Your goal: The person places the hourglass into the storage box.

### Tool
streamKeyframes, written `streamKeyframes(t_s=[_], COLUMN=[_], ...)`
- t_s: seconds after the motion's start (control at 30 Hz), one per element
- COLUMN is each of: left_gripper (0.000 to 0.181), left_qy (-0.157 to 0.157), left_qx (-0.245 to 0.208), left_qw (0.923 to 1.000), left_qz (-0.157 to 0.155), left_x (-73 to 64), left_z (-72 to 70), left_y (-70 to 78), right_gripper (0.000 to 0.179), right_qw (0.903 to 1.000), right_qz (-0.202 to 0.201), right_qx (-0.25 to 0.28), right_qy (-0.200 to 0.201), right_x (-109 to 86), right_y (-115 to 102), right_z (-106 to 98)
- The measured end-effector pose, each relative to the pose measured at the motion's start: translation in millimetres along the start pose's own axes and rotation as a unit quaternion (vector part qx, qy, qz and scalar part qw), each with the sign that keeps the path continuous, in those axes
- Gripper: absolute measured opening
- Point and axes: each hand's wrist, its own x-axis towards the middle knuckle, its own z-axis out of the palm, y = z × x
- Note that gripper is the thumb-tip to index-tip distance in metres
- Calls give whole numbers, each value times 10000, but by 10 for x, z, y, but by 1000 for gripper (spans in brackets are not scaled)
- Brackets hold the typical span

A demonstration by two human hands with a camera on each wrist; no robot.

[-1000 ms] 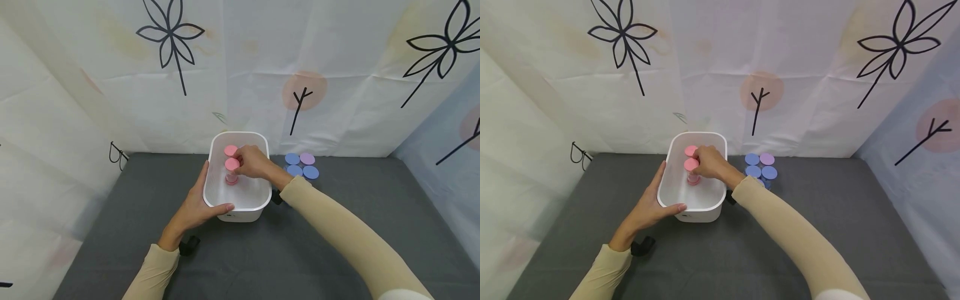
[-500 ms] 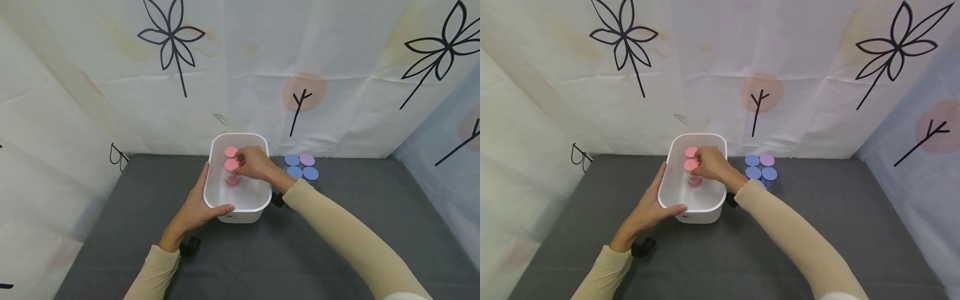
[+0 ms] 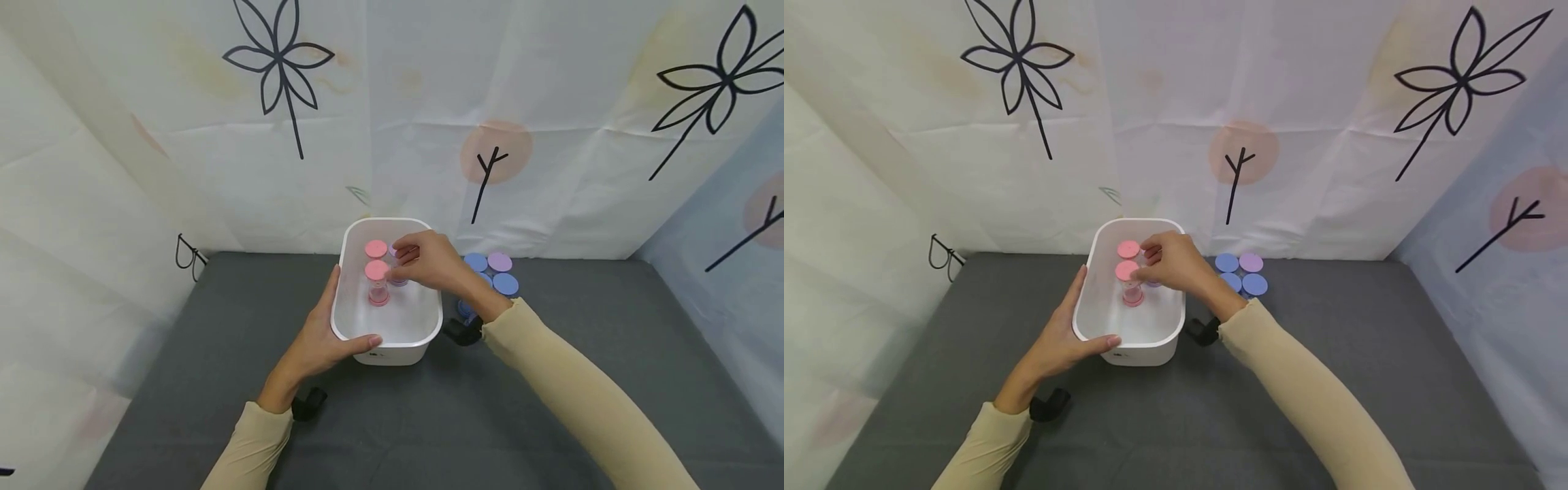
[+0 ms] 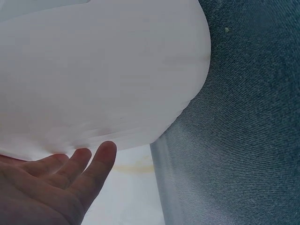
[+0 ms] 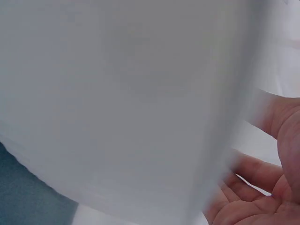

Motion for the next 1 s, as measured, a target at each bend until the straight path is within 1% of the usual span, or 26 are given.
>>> streamKeyframes(t_s=[0.17,0.23,0.4,0.47,0.6,0.83,1.0], left_gripper=[127,127,127,127,128,129,127], left_qy=[12,-2,-47,-36,-3,0,-20], left_qx=[93,83,-27,-40,21,111,131], left_qw=[10000,9999,9999,9999,10000,9999,9999], left_qz=[33,60,120,124,87,29,82], left_x=[10,12,14,14,11,13,8], left_z=[2,4,8,9,4,2,1], left_y=[5,3,-7,-7,-3,-18,-10], right_gripper=[55,55,53,53,54,52,49], right_qw=[9997,9991,9956,9942,9912,9896,9864], right_qz=[-18,-26,-151,-179,-95,-134,-68], right_qx=[207,393,872,990,1207,1140,1182], right_qy=[116,147,292,373,530,869,1144], right_x=[-139,-205,-392,-477,-641,-901,-1071], right_y=[-42,-47,-3,18,73,234,356], right_z=[-115,-155,-244,-278,-335,-399,-439])
